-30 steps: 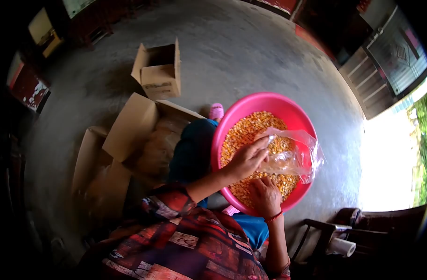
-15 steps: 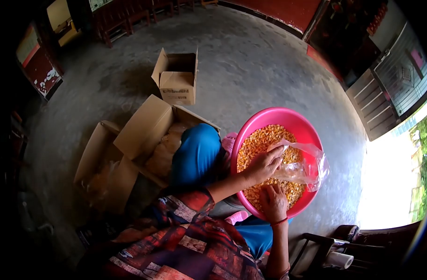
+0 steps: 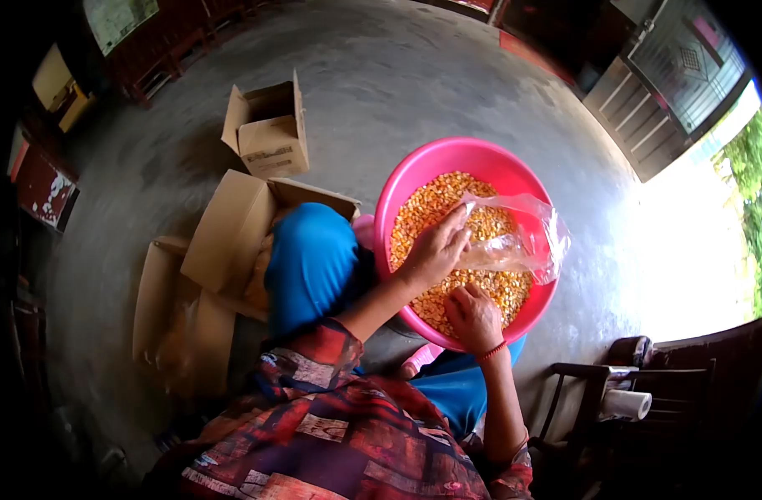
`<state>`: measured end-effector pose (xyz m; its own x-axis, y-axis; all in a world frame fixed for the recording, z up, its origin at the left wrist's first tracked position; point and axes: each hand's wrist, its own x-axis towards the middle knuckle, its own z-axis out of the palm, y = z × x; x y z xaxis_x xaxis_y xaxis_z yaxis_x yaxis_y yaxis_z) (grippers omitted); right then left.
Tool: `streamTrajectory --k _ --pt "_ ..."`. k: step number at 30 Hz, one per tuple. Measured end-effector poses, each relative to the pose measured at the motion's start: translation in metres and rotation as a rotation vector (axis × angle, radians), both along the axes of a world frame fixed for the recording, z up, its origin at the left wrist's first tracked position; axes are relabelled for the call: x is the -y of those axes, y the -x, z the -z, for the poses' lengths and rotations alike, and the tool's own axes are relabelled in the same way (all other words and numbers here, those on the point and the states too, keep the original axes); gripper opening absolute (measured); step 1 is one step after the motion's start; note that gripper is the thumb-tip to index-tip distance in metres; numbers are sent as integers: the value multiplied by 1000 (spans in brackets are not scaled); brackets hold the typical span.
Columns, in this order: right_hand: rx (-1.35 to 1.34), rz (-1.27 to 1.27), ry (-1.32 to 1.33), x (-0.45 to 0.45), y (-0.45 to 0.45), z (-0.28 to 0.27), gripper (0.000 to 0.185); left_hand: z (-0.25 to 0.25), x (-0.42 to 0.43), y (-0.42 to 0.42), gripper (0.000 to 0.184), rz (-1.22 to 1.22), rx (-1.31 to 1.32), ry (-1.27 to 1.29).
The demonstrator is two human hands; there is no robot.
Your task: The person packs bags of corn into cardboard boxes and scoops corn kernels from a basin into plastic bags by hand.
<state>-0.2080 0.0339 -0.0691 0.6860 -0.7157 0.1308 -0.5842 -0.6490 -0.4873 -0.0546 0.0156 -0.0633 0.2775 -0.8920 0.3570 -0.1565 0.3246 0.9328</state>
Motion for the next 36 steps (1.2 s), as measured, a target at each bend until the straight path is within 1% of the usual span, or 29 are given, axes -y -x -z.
streamTrajectory --k 1,4,7,8,9,11,12,13,16,17,19,21,24,27,28,29,31,32,33,35,36 --pt "-3 29 -4 2 4 1 11 4 2 0 39 -1 7 -7" --pt "23 -38 24 4 2 4 12 8 4 -2 40 7 10 -35" --pt "46 -43 28 6 4 5 12 -2 -2 -3 41 40 -34 -103" --pt "20 -32 9 6 5 6 13 0 0 -3 42 50 -58 -64" --pt "20 -16 8 5 6 6 13 1 0 -3 42 38 -30 -91" --pt "9 20 -45 5 6 8 14 2 1 -1 41 43 -50 -28" --pt "-12 23 -47 6 7 10 15 10 4 -3 42 45 -20 -35" --pt "-9 37 -46 6 8 12 15 8 3 -3 42 44 -12 -36" --pt "-7 49 -26 7 8 15 16 -3 -2 -3 39 79 -99 -44" --pt "-6 60 -25 6 9 18 16 -8 -5 -4 42 71 -101 -86" --pt "-14 57 40 9 7 21 16 -3 -5 -7 41 101 -137 -90" --pt "-36 61 39 8 6 18 16 0 -4 -8 38 106 -201 -80" --pt "-46 -105 9 8 3 8 16 -2 -7 -15 37 97 -292 -89" --pt "-68 -149 3 18 -1 21 16 -6 -8 -16 36 80 -352 -91" --pt "-99 -112 -51 18 -4 16 16 -8 -8 -16 36 85 -354 -88" --pt "-103 -111 -50 19 -5 15 16 -9 -10 -16 36 83 -353 -94" --pt "134 -47 -164 25 -9 16 14 -11 -12 -17 37 78 -355 -102" --pt "332 6 -346 27 -9 20 15 -11 -12 -17 37 92 -356 -97" --pt "377 74 -506 32 -7 23 16 -11 -13 -17 37 106 -357 -93" --pt "743 340 -1017 28 -13 8 18 -10 -13 -16 37 101 -369 -94" --pt "738 343 -1019 28 -10 4 18 -12 -14 -16 37 109 -379 -104"
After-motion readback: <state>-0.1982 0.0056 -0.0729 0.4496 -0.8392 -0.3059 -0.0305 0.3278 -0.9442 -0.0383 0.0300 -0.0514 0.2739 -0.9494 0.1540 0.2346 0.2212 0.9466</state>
